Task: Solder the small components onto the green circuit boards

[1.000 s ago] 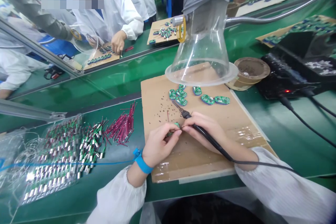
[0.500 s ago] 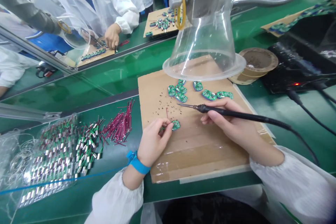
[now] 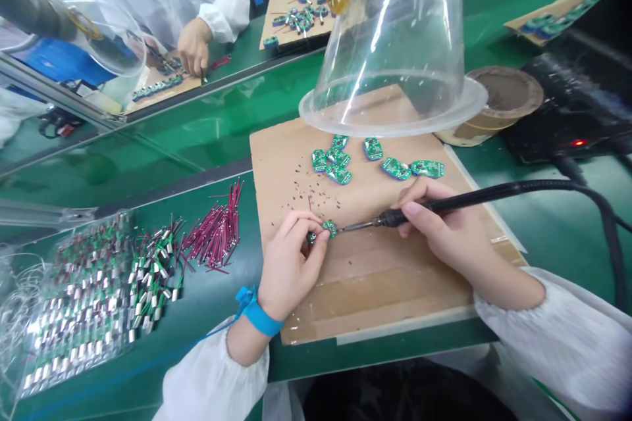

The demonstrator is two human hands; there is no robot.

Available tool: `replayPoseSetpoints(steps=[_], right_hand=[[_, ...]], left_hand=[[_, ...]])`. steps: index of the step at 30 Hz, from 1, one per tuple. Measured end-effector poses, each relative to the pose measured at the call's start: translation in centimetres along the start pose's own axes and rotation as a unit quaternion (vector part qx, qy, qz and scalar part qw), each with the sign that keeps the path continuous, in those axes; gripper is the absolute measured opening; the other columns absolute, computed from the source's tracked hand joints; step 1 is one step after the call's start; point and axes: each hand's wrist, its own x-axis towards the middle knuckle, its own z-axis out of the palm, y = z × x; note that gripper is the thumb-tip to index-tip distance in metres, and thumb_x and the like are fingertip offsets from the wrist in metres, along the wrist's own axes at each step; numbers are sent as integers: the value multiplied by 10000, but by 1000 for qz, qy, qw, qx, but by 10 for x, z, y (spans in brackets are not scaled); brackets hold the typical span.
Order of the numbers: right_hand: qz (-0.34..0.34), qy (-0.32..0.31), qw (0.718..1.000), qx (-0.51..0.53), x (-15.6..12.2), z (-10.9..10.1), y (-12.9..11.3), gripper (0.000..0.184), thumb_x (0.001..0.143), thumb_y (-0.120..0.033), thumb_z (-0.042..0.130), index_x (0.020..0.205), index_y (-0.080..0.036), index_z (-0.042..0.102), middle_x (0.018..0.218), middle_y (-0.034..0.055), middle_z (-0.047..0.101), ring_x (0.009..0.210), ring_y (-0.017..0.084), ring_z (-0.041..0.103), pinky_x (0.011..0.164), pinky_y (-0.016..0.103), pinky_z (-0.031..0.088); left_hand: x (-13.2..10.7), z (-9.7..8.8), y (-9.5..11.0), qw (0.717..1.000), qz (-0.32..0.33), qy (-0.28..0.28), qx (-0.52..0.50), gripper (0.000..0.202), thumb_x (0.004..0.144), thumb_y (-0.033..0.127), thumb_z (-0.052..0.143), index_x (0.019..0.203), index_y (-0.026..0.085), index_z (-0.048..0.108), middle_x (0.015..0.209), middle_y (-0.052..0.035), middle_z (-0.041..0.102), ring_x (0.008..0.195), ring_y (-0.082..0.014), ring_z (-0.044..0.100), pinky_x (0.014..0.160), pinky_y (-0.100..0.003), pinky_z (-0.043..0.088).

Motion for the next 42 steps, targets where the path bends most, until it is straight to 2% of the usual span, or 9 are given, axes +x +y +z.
replayPoseSetpoints(steps=[14,24,30,35,42], right_hand=[[-21,-33,999,-33,0,2,0,220,994,-404,613,826,-263,629,665,6,615,561,155,584,527,323,450],[-17,-35,999,-24,-1,1,1,206,996,-402,608,842,-266,625,671,4,615,561,157,585,529,322,461],[-21,-36,999,-34,0,1,2,198,994,-397,615,843,-269,621,656,0,613,573,161,582,532,321,456],[-23,-41,998,-42,-1,1,3,194,991,-393,621,850,-261,624,677,0,632,594,159,586,550,321,442],[-23,-48,998,-35,-1,1,4,170,990,-378,624,870,-257,622,679,-3,629,583,153,580,534,310,441]], left_hand=[[0,3,2,1000,-20,5,-10,138,981,230,597,848,192,605,1097,-42,637,726,-128,551,661,-283,437],[2,4,2,1000,-16,13,-14,152,981,217,595,830,192,592,1058,-42,639,808,-153,572,721,-294,440],[1,5,2,1000,-23,13,-9,142,980,220,598,841,193,594,1074,-33,632,793,-142,569,711,-293,435],[1,5,3,1000,-21,19,-10,135,975,208,601,841,194,603,1101,-43,626,879,-163,590,760,-300,446],[1,5,2,1000,-23,19,-9,142,976,208,601,835,191,605,1094,-42,631,842,-154,584,731,-294,439]])
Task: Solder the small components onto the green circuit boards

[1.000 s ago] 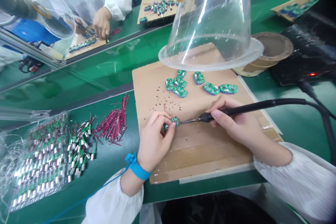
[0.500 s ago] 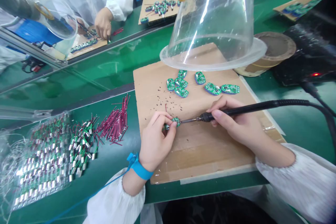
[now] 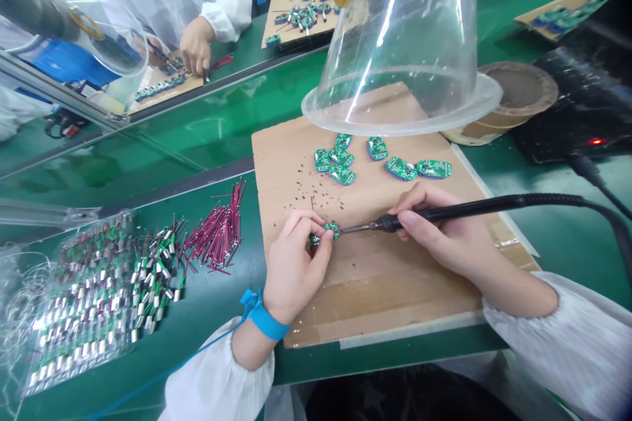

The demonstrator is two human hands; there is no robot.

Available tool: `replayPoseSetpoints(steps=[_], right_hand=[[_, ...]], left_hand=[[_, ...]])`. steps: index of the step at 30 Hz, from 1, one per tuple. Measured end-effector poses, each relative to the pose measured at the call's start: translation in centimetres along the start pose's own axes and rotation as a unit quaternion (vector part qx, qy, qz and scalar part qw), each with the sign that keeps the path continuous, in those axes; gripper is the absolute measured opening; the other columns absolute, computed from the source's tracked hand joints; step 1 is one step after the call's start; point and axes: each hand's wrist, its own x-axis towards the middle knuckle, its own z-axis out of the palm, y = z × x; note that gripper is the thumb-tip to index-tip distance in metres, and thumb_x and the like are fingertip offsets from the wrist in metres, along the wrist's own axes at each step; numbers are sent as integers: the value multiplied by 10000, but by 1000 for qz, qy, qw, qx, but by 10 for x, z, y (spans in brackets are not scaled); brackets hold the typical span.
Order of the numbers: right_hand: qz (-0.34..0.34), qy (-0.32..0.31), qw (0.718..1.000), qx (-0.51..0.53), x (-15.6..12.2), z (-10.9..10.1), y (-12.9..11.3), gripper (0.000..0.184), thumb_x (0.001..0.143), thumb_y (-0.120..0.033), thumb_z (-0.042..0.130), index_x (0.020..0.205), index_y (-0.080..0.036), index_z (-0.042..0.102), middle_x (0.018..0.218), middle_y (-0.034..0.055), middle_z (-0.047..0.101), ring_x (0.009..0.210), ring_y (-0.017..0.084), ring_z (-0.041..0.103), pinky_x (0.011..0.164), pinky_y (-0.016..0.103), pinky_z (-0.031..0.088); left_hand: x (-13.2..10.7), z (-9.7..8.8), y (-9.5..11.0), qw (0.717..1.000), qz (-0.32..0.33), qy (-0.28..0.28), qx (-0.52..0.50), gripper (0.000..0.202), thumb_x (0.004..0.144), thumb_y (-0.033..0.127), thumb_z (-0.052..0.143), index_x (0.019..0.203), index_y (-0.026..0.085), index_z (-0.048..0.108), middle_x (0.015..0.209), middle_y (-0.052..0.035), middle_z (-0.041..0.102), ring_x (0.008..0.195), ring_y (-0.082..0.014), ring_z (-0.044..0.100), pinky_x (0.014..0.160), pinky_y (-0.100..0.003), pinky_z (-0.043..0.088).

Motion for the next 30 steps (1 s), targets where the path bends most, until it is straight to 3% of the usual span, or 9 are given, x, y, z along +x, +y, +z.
replayPoseSetpoints(steps=[8,15,23,30], right_hand=[[1,0,1000,4,-1,-1,-1,179,990,-386,624,876,-248,633,675,-1,628,579,149,584,532,298,446],[32,54,997,35,-1,0,-4,221,995,-384,617,827,-240,613,651,-16,613,532,133,597,529,285,466],[19,17,1000,17,1,0,-4,178,1006,-352,605,863,-246,616,650,-17,614,565,128,576,535,274,447],[14,-1,1000,0,0,1,-2,153,1002,-351,612,885,-253,618,687,-17,626,605,133,586,567,285,448]], left_hand=[[0,-1,1,1000,-4,-9,-2,136,976,201,601,840,191,594,1098,-32,621,787,-136,564,711,-291,431],[1,-3,-1,1000,-6,-18,-9,121,968,187,607,848,193,593,1118,-27,619,799,-132,567,703,-287,434],[1,-1,-1,1000,-13,-15,-16,141,976,202,595,836,196,594,1148,-9,634,761,-119,559,700,-291,436],[2,1,0,1000,-7,-2,-10,155,975,191,599,821,196,584,1054,-11,652,881,-146,607,753,-300,451]])
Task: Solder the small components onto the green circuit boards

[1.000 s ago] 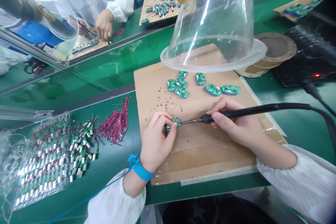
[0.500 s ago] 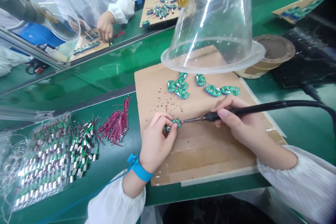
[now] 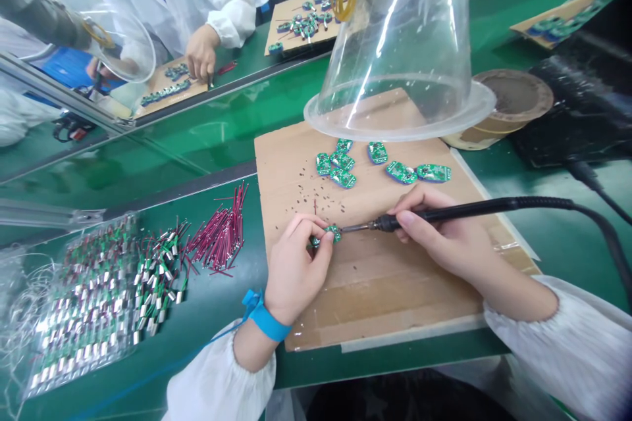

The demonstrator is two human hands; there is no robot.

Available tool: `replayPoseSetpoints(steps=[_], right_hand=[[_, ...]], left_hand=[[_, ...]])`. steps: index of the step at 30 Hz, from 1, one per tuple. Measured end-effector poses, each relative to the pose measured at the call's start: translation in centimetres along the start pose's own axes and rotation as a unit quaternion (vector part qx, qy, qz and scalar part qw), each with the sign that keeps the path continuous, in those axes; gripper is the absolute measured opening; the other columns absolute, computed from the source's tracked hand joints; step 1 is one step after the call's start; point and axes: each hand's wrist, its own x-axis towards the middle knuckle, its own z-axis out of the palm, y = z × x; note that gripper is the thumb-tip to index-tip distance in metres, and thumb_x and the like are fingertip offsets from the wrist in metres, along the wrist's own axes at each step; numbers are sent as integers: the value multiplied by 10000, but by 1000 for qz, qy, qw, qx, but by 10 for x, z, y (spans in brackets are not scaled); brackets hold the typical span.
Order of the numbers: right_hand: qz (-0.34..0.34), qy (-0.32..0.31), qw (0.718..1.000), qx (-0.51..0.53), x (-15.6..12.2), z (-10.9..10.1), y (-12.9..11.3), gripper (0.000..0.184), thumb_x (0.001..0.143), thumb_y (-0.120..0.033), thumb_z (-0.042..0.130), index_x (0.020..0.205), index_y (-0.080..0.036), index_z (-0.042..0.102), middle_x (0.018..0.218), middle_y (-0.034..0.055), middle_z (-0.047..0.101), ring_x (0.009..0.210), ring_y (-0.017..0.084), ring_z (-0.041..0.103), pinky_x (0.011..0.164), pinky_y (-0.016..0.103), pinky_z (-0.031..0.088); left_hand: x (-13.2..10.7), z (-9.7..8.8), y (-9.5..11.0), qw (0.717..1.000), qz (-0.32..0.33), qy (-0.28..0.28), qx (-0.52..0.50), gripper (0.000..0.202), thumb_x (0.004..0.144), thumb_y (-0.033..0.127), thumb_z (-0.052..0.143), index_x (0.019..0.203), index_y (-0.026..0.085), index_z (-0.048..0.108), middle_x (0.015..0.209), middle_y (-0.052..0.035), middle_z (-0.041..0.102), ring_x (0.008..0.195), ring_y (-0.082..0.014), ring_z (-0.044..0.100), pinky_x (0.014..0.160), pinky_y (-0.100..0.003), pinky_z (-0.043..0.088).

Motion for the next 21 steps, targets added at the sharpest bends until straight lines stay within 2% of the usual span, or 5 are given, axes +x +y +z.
replayPoseSetpoints(steps=[3,9,15,21], right_hand=[[-3,-1,1000,-7,1,0,0,152,1001,-352,613,885,-254,619,694,-16,629,616,135,584,573,289,447],[-7,3,1000,-13,0,-1,-2,151,1000,-351,616,885,-254,628,701,-14,629,620,134,585,591,289,453],[29,49,997,53,-1,-1,-2,198,1004,-378,606,855,-248,613,651,-24,608,546,124,592,542,274,463],[32,54,996,63,-1,-1,1,203,990,-392,625,849,-246,619,652,-24,606,536,120,592,534,269,465]], left_hand=[[0,1,1,1000,1,9,6,160,971,183,600,813,197,579,1018,-12,653,936,-158,618,800,-310,460],[1,2,1,1000,-5,7,17,155,966,183,598,816,202,567,1018,-12,652,911,-160,622,772,-315,461],[1,0,2,1000,0,1,20,155,963,166,593,817,204,559,1011,-12,645,894,-156,609,769,-312,453],[2,-1,2,1000,9,-9,28,140,968,163,585,836,204,560,1016,-11,643,875,-151,590,765,-302,446]])
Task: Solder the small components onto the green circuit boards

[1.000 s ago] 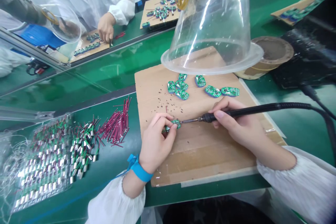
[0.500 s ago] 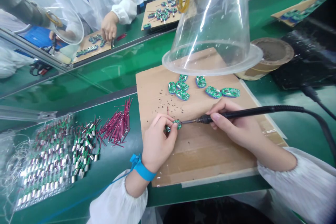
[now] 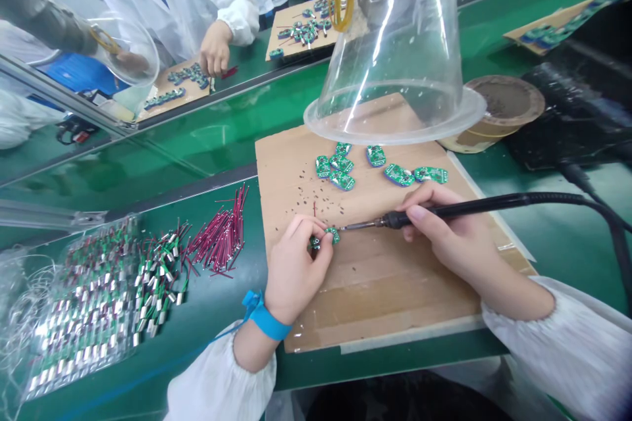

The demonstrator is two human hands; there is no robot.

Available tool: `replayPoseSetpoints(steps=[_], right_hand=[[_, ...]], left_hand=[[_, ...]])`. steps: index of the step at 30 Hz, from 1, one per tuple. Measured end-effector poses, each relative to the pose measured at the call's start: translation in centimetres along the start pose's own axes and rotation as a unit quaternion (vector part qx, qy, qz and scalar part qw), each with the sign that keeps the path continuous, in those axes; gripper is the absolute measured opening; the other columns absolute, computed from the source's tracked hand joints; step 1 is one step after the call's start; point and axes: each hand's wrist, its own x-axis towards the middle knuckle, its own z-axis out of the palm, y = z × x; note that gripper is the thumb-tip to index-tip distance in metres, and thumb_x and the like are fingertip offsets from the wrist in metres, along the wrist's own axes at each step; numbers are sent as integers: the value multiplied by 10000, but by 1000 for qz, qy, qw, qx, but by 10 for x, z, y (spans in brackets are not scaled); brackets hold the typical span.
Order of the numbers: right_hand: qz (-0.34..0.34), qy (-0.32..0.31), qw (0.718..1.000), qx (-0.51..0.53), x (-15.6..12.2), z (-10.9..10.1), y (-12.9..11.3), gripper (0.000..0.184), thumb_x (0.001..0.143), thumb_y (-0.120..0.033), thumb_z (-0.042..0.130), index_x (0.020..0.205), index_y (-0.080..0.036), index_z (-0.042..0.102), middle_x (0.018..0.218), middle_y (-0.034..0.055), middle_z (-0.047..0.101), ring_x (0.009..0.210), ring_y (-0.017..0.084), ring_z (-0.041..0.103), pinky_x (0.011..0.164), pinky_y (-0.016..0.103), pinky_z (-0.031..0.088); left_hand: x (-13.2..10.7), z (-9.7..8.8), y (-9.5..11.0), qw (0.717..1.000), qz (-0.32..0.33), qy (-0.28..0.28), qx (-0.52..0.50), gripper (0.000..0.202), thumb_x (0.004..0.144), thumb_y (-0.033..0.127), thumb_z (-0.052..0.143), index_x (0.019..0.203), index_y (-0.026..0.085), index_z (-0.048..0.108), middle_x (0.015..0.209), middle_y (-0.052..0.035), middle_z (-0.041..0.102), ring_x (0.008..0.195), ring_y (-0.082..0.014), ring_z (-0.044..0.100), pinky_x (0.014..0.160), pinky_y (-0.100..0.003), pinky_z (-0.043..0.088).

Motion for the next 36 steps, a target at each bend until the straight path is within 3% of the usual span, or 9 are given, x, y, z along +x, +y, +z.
replayPoseSetpoints(steps=[8,14,18,36], right_hand=[[11,2,1000,0,1,0,-2,223,989,-405,626,839,-240,609,658,-21,608,532,124,588,531,277,458],[0,-11,1000,0,1,0,0,214,996,-409,611,863,-241,619,647,-23,597,527,128,581,537,285,456],[3,-21,1000,3,1,0,2,208,999,-403,605,870,-241,623,661,-19,597,542,131,582,537,285,453],[-26,-57,997,-34,-1,-1,-1,226,991,-441,598,862,-259,636,674,3,605,555,159,570,529,317,440]], left_hand=[[0,-9,-5,999,11,-33,-16,44,971,178,588,948,216,582,1047,-8,660,758,-140,527,720,-288,433],[1,-16,-6,996,30,-68,-58,110,1021,229,537,938,210,607,1109,-41,655,902,-160,590,770,-297,454],[2,-15,-8,994,21,-71,-78,92,983,203,607,901,214,648,1123,-30,655,982,-163,619,784,-290,467],[4,-16,-10,993,13,-83,-80,83,941,198,667,860,215,673,1116,-44,651,1068,-193,634,910,-338,517]])
